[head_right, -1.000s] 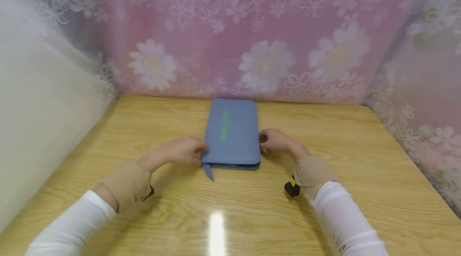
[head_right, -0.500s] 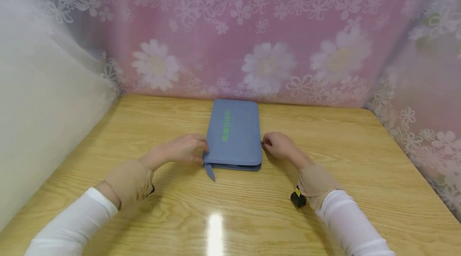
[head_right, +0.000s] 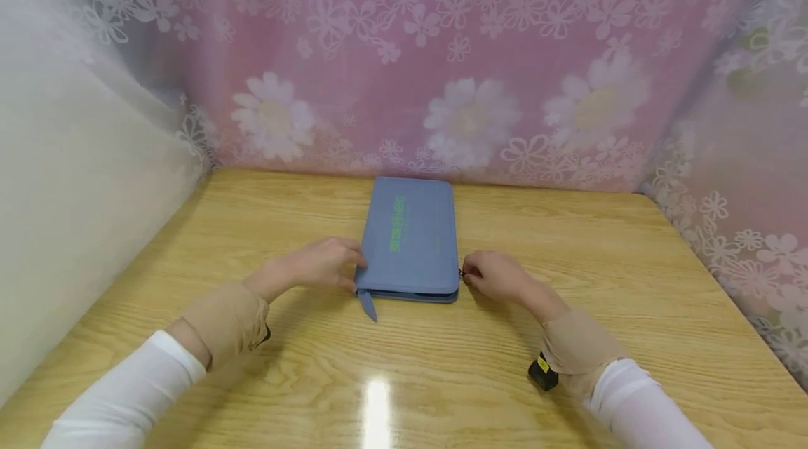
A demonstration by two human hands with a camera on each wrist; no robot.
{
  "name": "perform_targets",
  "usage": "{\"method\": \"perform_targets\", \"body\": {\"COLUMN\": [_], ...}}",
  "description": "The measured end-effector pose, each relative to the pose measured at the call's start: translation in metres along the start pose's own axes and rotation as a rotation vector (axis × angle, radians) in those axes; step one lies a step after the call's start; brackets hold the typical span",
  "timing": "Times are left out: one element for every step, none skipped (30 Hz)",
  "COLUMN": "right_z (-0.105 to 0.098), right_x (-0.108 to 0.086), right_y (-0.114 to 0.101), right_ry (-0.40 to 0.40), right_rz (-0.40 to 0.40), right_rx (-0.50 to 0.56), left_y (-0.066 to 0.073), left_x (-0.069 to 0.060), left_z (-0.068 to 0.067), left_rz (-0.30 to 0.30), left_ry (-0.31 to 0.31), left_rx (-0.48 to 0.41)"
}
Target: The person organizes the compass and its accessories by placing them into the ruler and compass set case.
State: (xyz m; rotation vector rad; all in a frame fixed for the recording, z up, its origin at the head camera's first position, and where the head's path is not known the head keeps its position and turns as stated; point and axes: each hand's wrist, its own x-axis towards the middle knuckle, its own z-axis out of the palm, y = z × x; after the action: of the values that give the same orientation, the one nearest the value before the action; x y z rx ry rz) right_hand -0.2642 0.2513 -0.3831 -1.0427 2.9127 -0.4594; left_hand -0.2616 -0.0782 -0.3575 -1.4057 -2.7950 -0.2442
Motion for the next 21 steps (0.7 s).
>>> {"method": "perform_targets", "body": {"right_z": [0.000, 0.000, 0.000, -0.001, -0.001, -0.002, -0.002, -0.002, -0.002, -0.001, -0.001, 0.000, 0.000, 0.000, 0.000, 0.000, 0.000, 0.000, 0.000, 0.000, 0.000], "right_x": [-0.002, -0.003, -0.005, -0.006, -0.007, -0.008, -0.010, -0.011, -0.012, -0.013, -0.015, -0.016, -0.017, -0.019, -0.020, -0.020, -0.021, -0.021, -0.022, -0.022, -0.022], "right_y": [-0.001, -0.002, -0.003, -0.004, -0.005, -0.006, -0.007, -0.008, -0.009, -0.010, -0.011, -0.013, -0.014, -0.016, -0.018, -0.020, -0.021, -0.022, -0.023, -0.024, -0.024], "right_ry": [0.007, 0.013, 0.017, 0.019, 0.021, 0.020, 0.018, 0.016, 0.015, 0.014, 0.015, 0.015, 0.022, 0.025, 0.029, 0.033, 0.037, 0.041, 0.044, 0.049, 0.051], "right_rz": [-0.007, -0.020, -0.030, -0.044, -0.054, -0.057, -0.057, -0.055, -0.053, -0.055, -0.054, -0.053, -0.062, -0.073, -0.082, -0.092, -0.097, -0.105, -0.112, -0.118, -0.124], "right_rx": [-0.008, -0.013, -0.017, -0.017, -0.018, -0.018, -0.013, -0.014, -0.021, -0.025, -0.032, -0.038, -0.044, -0.048, -0.051, -0.051, -0.056, -0.055, -0.055, -0.056, -0.059], "left_y": [0.000, 0.000, 0.000, 0.000, 0.000, 0.000, 0.000, 0.000, 0.001, 0.001, 0.001, 0.002, 0.002, 0.002, 0.002, 0.002, 0.002, 0.002, 0.002, 0.002, 0.002], "left_x": [0.000, 0.000, 0.000, 0.000, 0.001, 0.001, 0.001, 0.001, 0.001, 0.001, 0.000, 0.000, 0.000, 0.000, 0.000, 0.000, 0.000, 0.000, 0.000, 0.000, 0.000], "left_z": [-0.001, -0.001, -0.002, -0.002, -0.002, -0.003, -0.003, -0.003, -0.004, -0.004, -0.004, -0.004, -0.004, -0.004, -0.004, -0.004, -0.004, -0.003, -0.003, -0.003, -0.002], "left_rz": [0.000, -0.002, -0.003, -0.005, -0.009, -0.012, -0.015, -0.016, -0.017, -0.018, -0.020, -0.019, -0.019, -0.020, -0.021, -0.023, -0.024, -0.025, -0.026, -0.025, -0.024], "left_ry": [-0.001, -0.003, -0.005, -0.009, -0.013, -0.016, -0.019, -0.020, -0.021, -0.023, -0.025, -0.025, -0.027, -0.028, -0.030, -0.032, -0.032, -0.033, -0.033, -0.031, -0.030], "left_rx": [0.002, 0.003, 0.003, 0.002, 0.001, 0.000, 0.000, -0.003, -0.006, -0.008, -0.010, -0.011, -0.013, -0.014, -0.015, -0.015, -0.015, -0.015, -0.015, -0.015, -0.016]}}
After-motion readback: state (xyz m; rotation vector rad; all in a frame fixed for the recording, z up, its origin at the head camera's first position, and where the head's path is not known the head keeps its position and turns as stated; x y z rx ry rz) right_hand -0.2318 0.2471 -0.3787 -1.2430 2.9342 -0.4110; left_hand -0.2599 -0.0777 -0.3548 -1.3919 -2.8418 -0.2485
